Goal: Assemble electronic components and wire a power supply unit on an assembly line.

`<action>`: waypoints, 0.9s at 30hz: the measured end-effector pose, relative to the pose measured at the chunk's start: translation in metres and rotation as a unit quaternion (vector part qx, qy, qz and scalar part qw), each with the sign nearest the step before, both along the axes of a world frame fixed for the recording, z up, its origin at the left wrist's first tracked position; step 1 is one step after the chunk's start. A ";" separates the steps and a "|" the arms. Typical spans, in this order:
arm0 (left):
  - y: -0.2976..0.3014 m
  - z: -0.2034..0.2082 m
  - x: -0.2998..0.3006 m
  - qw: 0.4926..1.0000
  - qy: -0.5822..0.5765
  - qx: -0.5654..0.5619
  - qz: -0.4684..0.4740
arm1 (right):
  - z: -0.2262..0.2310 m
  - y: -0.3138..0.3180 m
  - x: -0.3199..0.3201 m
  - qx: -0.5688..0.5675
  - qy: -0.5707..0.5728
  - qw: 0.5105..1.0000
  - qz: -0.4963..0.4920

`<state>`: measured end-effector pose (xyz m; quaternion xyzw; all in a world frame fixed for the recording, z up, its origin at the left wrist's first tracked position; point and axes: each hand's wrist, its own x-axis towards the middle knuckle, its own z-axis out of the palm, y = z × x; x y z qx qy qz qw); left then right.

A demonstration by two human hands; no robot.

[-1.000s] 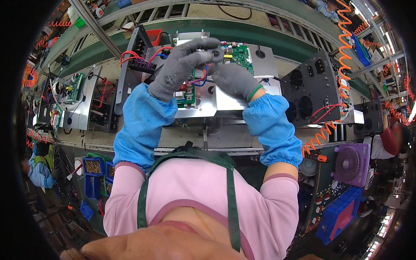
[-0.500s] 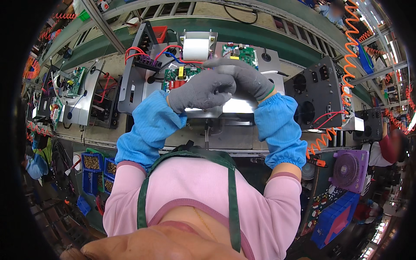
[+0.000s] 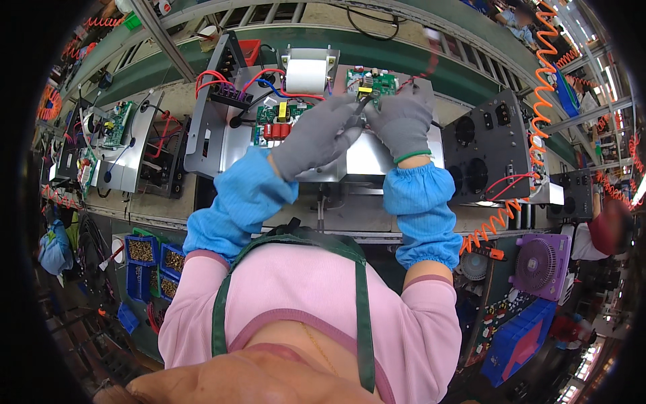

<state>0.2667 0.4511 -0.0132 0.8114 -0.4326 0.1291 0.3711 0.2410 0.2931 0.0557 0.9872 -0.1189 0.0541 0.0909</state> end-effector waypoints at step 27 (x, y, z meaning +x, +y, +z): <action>0.113 -0.084 0.041 0.936 0.075 -0.045 0.341 | -0.022 -0.021 -0.002 0.127 0.080 0.988 0.016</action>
